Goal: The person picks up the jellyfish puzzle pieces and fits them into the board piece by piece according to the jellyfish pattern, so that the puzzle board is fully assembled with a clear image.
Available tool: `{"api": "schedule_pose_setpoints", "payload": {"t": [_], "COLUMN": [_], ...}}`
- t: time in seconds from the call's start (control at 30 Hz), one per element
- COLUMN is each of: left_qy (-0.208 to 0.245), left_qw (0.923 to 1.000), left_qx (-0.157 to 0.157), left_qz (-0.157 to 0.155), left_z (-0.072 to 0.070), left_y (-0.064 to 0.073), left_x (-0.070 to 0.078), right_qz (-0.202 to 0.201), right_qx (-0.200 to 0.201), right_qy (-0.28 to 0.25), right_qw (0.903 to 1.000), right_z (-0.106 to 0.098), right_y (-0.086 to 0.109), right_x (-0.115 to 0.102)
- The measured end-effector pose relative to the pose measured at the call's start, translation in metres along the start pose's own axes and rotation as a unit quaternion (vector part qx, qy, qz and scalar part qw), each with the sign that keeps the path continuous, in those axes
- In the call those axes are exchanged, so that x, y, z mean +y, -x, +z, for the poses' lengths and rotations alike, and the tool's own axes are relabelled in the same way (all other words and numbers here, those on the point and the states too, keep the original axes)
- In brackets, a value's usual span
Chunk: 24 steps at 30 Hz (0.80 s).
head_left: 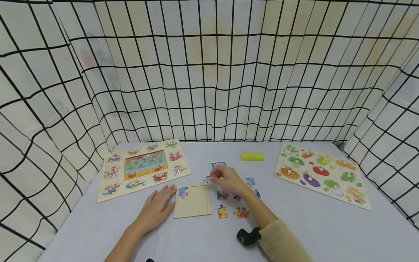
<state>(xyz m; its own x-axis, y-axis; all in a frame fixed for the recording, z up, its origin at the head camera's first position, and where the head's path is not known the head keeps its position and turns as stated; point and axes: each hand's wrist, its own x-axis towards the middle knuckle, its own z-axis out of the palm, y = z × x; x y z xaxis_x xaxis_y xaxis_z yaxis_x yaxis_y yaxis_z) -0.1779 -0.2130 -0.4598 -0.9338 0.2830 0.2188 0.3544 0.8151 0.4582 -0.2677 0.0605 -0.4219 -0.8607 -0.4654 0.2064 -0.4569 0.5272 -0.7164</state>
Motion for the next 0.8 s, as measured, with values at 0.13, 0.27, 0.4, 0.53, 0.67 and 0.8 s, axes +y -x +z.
{"api": "schedule_pose_setpoints", "payload": {"t": [0.13, 0.27, 0.4, 0.53, 0.67, 0.8], "left_qy": [-0.001, -0.004, -0.007, -0.006, -0.005, -0.004], "left_qw": [1.0, 1.0, 1.0, 1.0, 1.0, 1.0], "left_qx": [-0.001, 0.0, 0.001, 0.001, 0.001, 0.001], "left_qz": [0.0, 0.005, 0.005, 0.003, 0.003, 0.003], "left_z": [-0.001, -0.002, -0.002, -0.002, -0.002, -0.002], "left_y": [0.0, 0.0, 0.0, 0.0, 0.001, 0.001], "left_x": [0.002, 0.003, 0.003, 0.002, 0.002, 0.001], "right_qz": [0.005, 0.002, 0.004, 0.012, 0.015, 0.013], "right_qx": [-0.007, -0.015, -0.02, -0.027, -0.032, -0.029], "right_qy": [-0.021, -0.042, -0.049, -0.055, -0.06, -0.055], "right_qw": [0.9997, 0.999, 0.9986, 0.9981, 0.9976, 0.998], "right_z": [0.008, 0.016, 0.024, 0.033, 0.04, 0.047], "right_y": [-0.005, -0.009, -0.011, -0.013, -0.015, -0.016], "right_x": [-0.002, -0.005, -0.007, -0.011, -0.017, -0.019]}}
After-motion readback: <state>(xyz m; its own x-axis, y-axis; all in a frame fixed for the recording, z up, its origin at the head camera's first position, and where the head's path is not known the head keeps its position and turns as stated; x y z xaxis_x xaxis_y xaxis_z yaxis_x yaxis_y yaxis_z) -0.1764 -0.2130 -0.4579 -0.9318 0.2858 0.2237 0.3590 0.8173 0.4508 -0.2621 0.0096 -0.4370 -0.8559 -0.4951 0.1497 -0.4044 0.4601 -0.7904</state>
